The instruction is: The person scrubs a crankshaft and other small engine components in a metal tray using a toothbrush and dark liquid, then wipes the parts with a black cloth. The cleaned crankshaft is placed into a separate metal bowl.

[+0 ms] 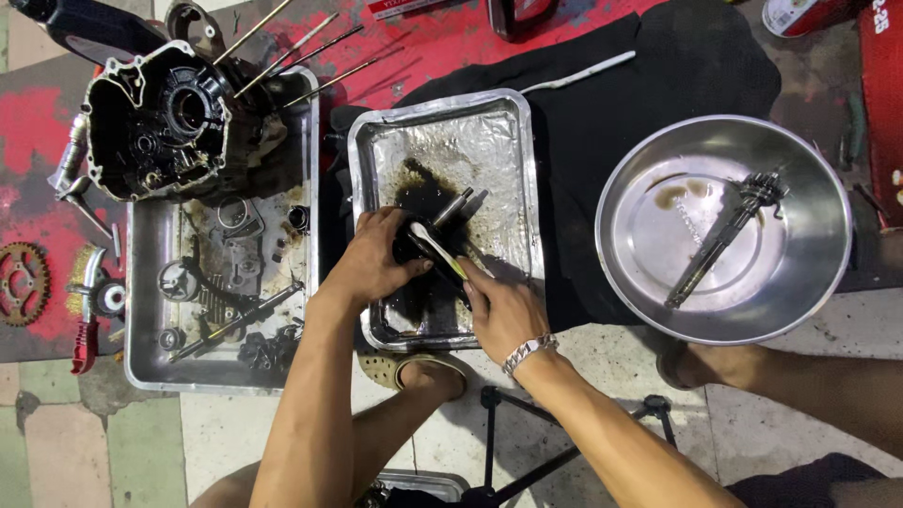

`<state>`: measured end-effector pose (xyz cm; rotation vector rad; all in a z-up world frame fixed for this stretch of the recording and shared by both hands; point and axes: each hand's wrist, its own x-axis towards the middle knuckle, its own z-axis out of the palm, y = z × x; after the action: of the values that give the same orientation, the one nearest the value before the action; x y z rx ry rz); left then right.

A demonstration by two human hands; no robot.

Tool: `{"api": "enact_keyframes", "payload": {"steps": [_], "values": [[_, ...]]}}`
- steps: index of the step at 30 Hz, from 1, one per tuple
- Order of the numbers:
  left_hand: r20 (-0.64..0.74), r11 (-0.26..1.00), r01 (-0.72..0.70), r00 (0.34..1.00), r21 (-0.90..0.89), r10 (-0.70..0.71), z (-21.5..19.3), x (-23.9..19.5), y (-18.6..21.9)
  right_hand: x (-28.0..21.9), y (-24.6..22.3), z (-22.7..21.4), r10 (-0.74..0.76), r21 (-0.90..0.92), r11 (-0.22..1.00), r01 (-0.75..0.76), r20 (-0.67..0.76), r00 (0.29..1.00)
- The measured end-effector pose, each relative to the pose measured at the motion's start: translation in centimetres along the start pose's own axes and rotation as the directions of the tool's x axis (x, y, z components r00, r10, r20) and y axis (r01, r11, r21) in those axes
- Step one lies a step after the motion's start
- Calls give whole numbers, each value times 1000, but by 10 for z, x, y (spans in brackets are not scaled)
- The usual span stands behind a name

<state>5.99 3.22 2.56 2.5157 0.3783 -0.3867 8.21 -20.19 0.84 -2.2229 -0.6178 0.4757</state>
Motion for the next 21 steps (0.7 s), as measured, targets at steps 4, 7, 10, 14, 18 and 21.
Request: {"api": "enact_keyframes", "payload": {"steps": [4,7,10,14,18,21], "values": [[4,1000,17,1000,-1,-17,-7,4,4,-13,-9,-17,175,7,984,-178,138,975],[18,999,33,999,1,-33,-2,4,4,-6,-15,-22,338,-25,938,-345,277,900],[39,998,59,998,-8,-58,0,0,-2,-5,-15,-14,172,-19,985,-171,151,973],[-5,1000,-28,1000,0,28,-3,7,-7,-12,-16,-24,232,-11,972,-233,161,959],[-22,994,52,998,-94,-54,1,2,-5,5,-23,-22,321,-38,945,-324,298,899],[-6,994,63,998,-90,-64,-1,2,-5,-1,-22,-23,234,28,970,-243,182,955]]}}
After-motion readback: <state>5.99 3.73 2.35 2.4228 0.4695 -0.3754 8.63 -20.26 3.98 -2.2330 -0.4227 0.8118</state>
